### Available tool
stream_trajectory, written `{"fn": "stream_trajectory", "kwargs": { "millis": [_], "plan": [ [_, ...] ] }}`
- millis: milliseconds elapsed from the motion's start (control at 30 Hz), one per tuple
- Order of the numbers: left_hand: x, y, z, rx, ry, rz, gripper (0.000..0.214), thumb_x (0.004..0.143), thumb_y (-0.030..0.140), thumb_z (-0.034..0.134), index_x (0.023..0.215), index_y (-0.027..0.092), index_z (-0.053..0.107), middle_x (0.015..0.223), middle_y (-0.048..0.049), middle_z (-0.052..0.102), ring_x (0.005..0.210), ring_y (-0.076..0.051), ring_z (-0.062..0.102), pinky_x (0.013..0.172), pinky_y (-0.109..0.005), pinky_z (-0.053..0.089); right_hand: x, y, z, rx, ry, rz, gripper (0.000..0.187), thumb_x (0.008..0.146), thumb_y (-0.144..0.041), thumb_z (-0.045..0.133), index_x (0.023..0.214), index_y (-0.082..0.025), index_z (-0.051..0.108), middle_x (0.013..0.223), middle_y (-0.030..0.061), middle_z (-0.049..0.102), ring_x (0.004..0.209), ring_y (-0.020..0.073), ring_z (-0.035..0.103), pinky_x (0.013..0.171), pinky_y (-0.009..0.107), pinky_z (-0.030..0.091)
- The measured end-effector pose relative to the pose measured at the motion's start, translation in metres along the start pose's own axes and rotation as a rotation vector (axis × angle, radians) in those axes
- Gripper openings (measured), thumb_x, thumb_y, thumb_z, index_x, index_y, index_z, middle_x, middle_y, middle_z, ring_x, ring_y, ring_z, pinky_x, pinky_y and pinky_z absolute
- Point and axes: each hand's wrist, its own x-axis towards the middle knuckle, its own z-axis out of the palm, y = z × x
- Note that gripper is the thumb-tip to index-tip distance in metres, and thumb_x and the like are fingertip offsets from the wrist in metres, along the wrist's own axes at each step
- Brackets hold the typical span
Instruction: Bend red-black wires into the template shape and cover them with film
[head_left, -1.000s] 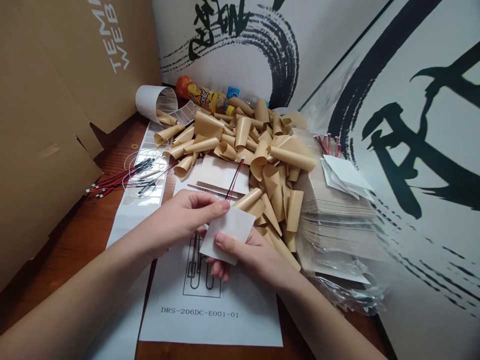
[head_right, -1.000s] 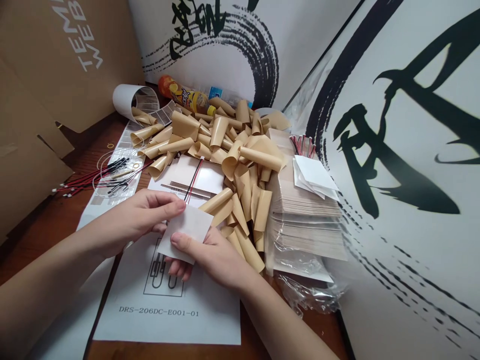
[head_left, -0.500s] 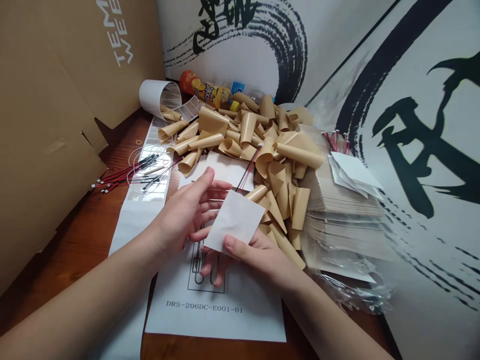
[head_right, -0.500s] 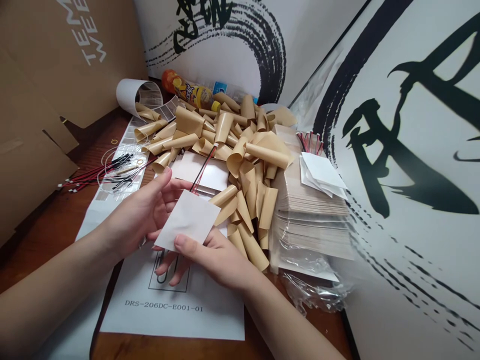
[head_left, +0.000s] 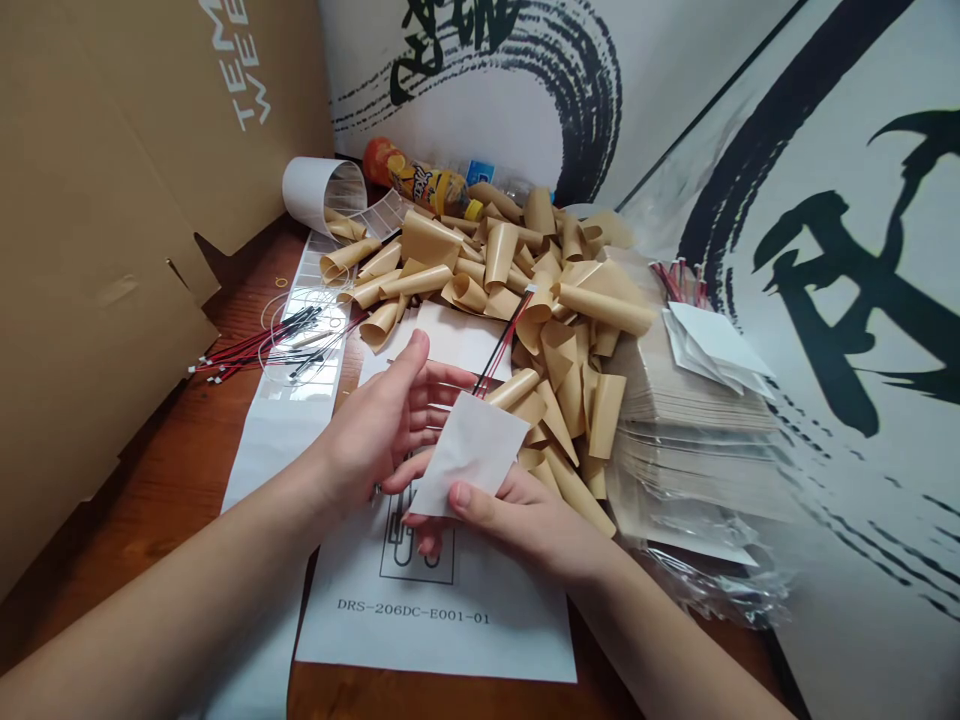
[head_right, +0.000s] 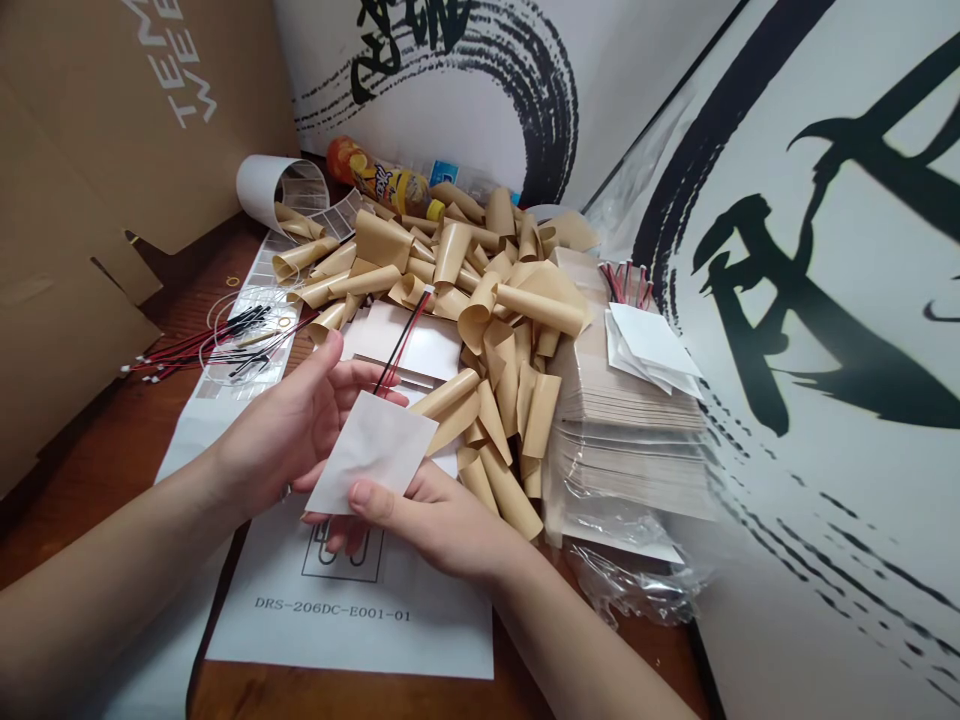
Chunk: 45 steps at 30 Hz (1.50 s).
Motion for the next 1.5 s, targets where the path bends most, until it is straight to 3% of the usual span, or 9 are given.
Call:
{"fn": "stream_trajectory", "kwargs": {
  "millis": [133, 267, 500, 667, 1000, 1133, 1267, 1400, 1500],
  "plan": [
    [0.002, -0.003, -0.002, 0.005, 0.000, 0.036, 0.063, 0.082, 0.079, 0.055, 0.091, 0.018, 0.069, 0.086, -0.0051, 0.070, 0.073, -0.016, 0.064, 0.067, -0.027, 0.051, 0.000, 0.002, 0.000, 0.001, 0.019, 0.013, 0.033, 0.093, -0.048, 0.066, 0.106, -0.020, 0.075, 0.112, 0.0069, 0.069, 0.079, 0.0111, 0.064, 0.077, 0.027, 0.054],
    [0.004, -0.003, -0.004, 0.040, 0.025, 0.045, 0.064, 0.083, 0.079, 0.053, 0.089, 0.018, 0.069, 0.084, -0.0058, 0.071, 0.072, -0.017, 0.065, 0.061, -0.026, 0.049, 0.000, 0.000, 0.001, -0.021, 0.077, -0.009, 0.040, 0.092, -0.052, 0.065, 0.119, -0.022, 0.071, 0.099, 0.0050, 0.072, 0.079, 0.0130, 0.066, 0.077, 0.029, 0.056],
    [0.005, -0.003, -0.006, 0.083, 0.275, 0.289, 0.060, 0.087, 0.075, 0.051, 0.090, 0.018, 0.069, 0.098, -0.0080, 0.074, 0.087, -0.019, 0.068, 0.077, -0.028, 0.052, -0.005, -0.008, 0.009, -0.226, 0.002, 0.059, 0.050, 0.094, -0.048, 0.064, 0.138, -0.024, 0.061, 0.101, 0.0061, 0.076, 0.094, 0.0169, 0.072, 0.094, 0.036, 0.056],
    [0.004, -0.004, -0.004, 0.091, 0.312, 0.363, 0.058, 0.090, 0.072, 0.050, 0.085, 0.018, 0.069, 0.093, -0.0075, 0.074, 0.086, -0.019, 0.067, 0.080, -0.030, 0.051, -0.007, -0.005, 0.011, -0.197, 0.029, 0.091, 0.058, 0.095, -0.052, 0.061, 0.145, -0.024, 0.054, 0.081, 0.0028, 0.076, 0.079, 0.0141, 0.072, 0.082, 0.031, 0.058],
    [0.004, -0.006, -0.002, 0.079, 0.276, 0.381, 0.054, 0.093, 0.066, 0.051, 0.082, 0.017, 0.068, 0.082, -0.0063, 0.071, 0.073, -0.015, 0.064, 0.069, -0.027, 0.048, -0.005, -0.001, 0.009, -0.071, 0.048, 0.124, 0.046, 0.092, -0.055, 0.065, 0.117, -0.017, 0.072, 0.076, 0.0035, 0.072, 0.064, 0.0103, 0.068, 0.065, 0.022, 0.057],
    [0.003, -0.004, -0.004, 0.189, 0.225, 0.348, 0.049, 0.095, 0.060, 0.049, 0.085, 0.016, 0.067, 0.079, -0.0049, 0.068, 0.066, -0.013, 0.060, 0.064, -0.026, 0.046, -0.002, 0.001, 0.004, 0.005, 0.156, -0.005, 0.042, 0.092, -0.050, 0.065, 0.113, -0.014, 0.071, 0.071, 0.0048, 0.071, 0.057, 0.0127, 0.066, 0.054, 0.023, 0.056],
    [0.000, -0.002, -0.005, 0.444, 0.169, 0.391, 0.036, 0.096, 0.049, 0.052, 0.084, 0.018, 0.066, 0.080, -0.0028, 0.066, 0.068, -0.014, 0.059, 0.065, -0.027, 0.046, 0.002, -0.004, 0.000, 0.052, 0.385, -0.206, 0.029, 0.090, -0.043, 0.067, 0.102, -0.017, 0.073, 0.103, 0.0106, 0.073, 0.058, 0.0120, 0.064, 0.047, 0.023, 0.054],
    [-0.002, -0.002, -0.005, 0.679, 0.106, 0.433, 0.030, 0.096, 0.041, 0.053, 0.082, 0.019, 0.067, 0.081, -0.0028, 0.069, 0.079, -0.016, 0.062, 0.074, -0.029, 0.047, 0.003, -0.010, -0.002, 0.039, 0.497, -0.224, 0.032, 0.087, -0.043, 0.068, 0.106, -0.018, 0.073, 0.105, 0.0099, 0.070, 0.061, 0.0117, 0.062, 0.046, 0.022, 0.052],
    [0.000, 0.000, -0.007, 0.699, 0.119, 0.433, 0.030, 0.097, 0.039, 0.050, 0.087, 0.019, 0.069, 0.089, -0.0049, 0.072, 0.086, -0.018, 0.064, 0.072, -0.029, 0.047, 0.003, -0.011, -0.003, 0.048, 0.513, -0.249, 0.033, 0.087, -0.044, 0.067, 0.106, -0.017, 0.073, 0.103, 0.0091, 0.068, 0.062, 0.0116, 0.062, 0.045, 0.022, 0.051]
  ]
}}
